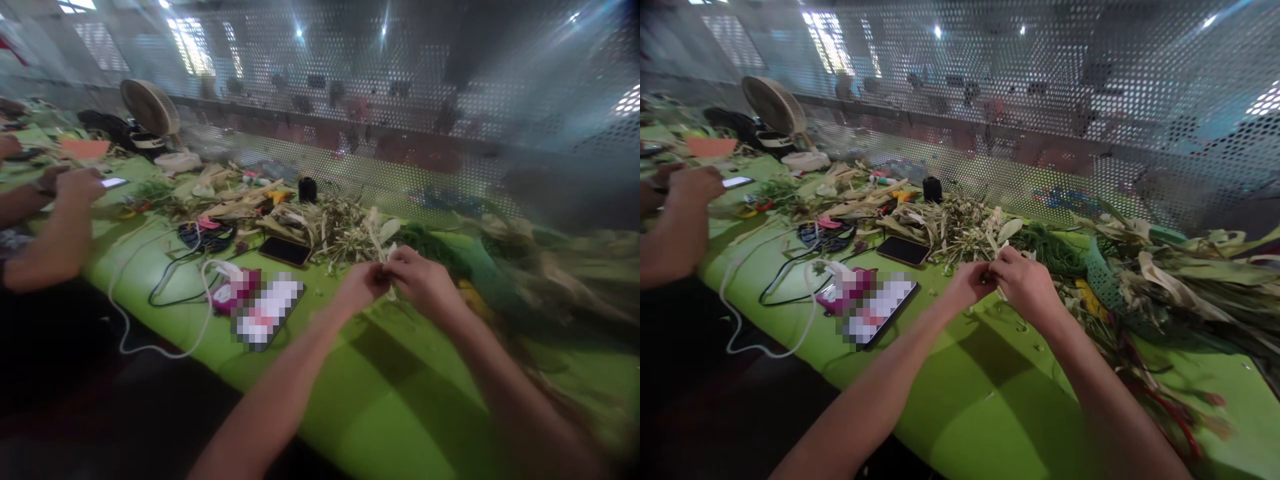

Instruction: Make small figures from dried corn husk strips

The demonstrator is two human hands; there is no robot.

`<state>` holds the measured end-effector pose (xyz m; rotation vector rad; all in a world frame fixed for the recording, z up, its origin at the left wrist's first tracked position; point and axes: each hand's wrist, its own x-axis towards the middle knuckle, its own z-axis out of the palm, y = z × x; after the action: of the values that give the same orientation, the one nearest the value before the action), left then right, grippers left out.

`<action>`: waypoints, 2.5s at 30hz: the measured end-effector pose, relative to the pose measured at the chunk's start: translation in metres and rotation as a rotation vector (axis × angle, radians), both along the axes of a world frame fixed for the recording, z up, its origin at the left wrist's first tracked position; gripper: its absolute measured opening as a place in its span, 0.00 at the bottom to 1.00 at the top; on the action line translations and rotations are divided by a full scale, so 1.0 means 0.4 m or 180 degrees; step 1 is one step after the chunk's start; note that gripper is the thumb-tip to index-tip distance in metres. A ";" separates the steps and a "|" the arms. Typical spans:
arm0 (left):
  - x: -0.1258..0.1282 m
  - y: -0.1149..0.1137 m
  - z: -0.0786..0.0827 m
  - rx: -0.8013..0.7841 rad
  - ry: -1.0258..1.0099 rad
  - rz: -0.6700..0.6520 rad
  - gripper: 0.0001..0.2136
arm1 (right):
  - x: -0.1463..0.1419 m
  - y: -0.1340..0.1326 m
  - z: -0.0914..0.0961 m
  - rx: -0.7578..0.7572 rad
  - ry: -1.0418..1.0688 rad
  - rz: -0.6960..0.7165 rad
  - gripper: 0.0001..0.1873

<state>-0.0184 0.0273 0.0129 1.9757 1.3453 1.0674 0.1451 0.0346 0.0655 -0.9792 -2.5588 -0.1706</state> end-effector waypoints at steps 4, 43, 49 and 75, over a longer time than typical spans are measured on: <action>0.004 0.001 -0.002 0.0000 0.0212 0.0082 0.08 | -0.002 -0.004 0.002 0.0017 -0.0162 -0.0064 0.10; 0.002 -0.014 0.023 -0.0366 -0.0087 0.0166 0.08 | -0.002 -0.004 -0.004 -0.0421 -0.0042 0.0171 0.11; -0.010 0.006 -0.001 -0.0577 -0.0841 -0.0319 0.09 | 0.014 -0.002 0.013 -0.0281 -0.0169 -0.0159 0.10; -0.015 0.017 0.001 -0.0886 -0.1380 -0.0409 0.12 | 0.053 0.020 0.063 -0.0488 0.1036 -0.0024 0.09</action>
<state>-0.0243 0.0340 0.0132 1.4994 1.0517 1.1009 0.1661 0.0425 0.0908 -0.9814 -2.2938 0.1729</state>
